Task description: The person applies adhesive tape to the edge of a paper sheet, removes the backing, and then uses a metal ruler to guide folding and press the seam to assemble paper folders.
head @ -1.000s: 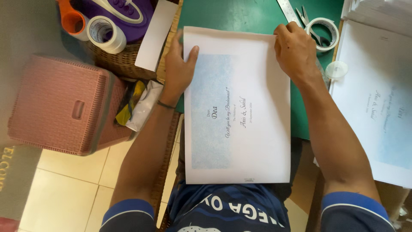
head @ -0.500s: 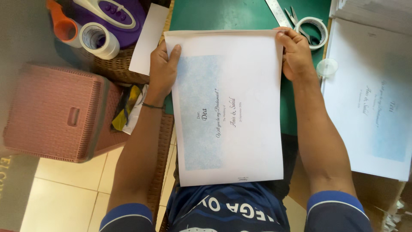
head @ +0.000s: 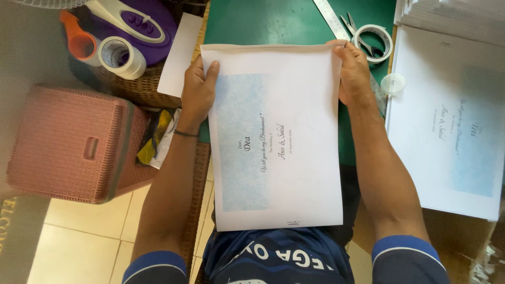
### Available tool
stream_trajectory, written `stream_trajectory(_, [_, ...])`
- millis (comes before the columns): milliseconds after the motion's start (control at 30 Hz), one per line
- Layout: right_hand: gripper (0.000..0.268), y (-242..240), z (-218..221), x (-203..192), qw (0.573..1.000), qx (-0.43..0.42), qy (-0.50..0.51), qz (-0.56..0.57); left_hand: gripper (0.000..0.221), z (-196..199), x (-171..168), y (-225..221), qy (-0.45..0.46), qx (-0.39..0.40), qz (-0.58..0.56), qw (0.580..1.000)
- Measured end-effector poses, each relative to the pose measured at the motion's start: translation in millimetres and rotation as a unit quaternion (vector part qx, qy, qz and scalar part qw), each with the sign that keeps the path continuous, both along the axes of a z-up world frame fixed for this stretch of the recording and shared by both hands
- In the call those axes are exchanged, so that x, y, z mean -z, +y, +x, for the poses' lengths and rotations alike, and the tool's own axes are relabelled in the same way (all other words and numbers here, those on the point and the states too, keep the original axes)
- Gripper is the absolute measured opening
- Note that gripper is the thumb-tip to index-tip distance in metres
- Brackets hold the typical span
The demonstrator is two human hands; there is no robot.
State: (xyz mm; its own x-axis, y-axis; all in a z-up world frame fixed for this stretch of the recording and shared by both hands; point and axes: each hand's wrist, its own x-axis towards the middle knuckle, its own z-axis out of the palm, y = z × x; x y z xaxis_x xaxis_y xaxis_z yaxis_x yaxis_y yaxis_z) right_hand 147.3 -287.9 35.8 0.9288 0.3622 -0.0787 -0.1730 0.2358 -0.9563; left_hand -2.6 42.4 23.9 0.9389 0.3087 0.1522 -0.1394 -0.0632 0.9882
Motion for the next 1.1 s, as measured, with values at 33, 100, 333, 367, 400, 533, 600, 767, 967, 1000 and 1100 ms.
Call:
stream_trajectory(33, [0.023, -0.4, 0.0, -1.3, 1.0, 0.0, 0.008, 0.0, 0.025, -0.7, -0.6, -0.5, 0.007, -0.006, 0.008, 1.0])
stream_trajectory(100, [0.031, -2.5, 0.5, -4.9, 1.0, -0.001, 0.025, 0.0, 0.026, -0.7, -1.1, -1.6, 0.003, -0.006, 0.001, 1.0])
stream_trajectory(333, [0.035, -3.0, -2.4, -2.9, 1.0, -0.007, 0.015, 0.006, 0.03, -0.8, 0.4, -1.8, -0.04, 0.014, 0.002, 0.999])
stream_trajectory(367, [0.037, -3.8, -3.2, -4.5, 1.0, -0.006, 0.018, 0.002, 0.03, -0.1, 0.2, -2.1, -0.029, 0.009, -0.009, 0.999])
stream_trajectory(400, [0.039, -3.3, -3.7, -5.8, 1.0, -0.004, 0.021, -0.001, 0.031, 1.3, -0.1, -3.2, -0.019, 0.004, -0.021, 1.0])
stream_trajectory(533, [0.032, -2.6, -3.6, -4.6, 0.998, -0.006, 0.059, -0.024, 0.034, 0.4, -0.6, -3.4, -0.022, 0.031, -0.019, 0.999])
stream_trajectory(600, [0.029, -3.2, -5.7, -0.2, 0.998, -0.01, 0.042, -0.034, 0.039, 1.5, 0.0, -0.7, -0.006, 0.035, -0.033, 0.999])
stream_trajectory(767, [0.035, 9.8, 13.5, -10.3, 0.928, 0.07, -0.294, -0.216, 0.034, 5.5, 5.8, -5.9, -0.004, 0.011, 0.07, 0.997])
stream_trajectory(967, [0.042, 84.7, 8.0, 1.8, 0.714, -0.122, -0.492, -0.483, 0.029, 16.8, 5.2, -13.4, 0.092, -0.019, 0.162, 0.982])
stream_trajectory(1000, [0.034, 93.1, 3.1, 5.0, 0.716, -0.1, -0.504, -0.473, 0.032, 18.6, 5.0, -12.5, 0.046, -0.03, 0.174, 0.983])
stream_trajectory(1100, [0.017, 100.0, -9.8, 15.6, 0.716, -0.061, -0.54, -0.437, 0.059, 20.2, 5.6, -10.1, -0.047, -0.115, 0.398, 0.909])
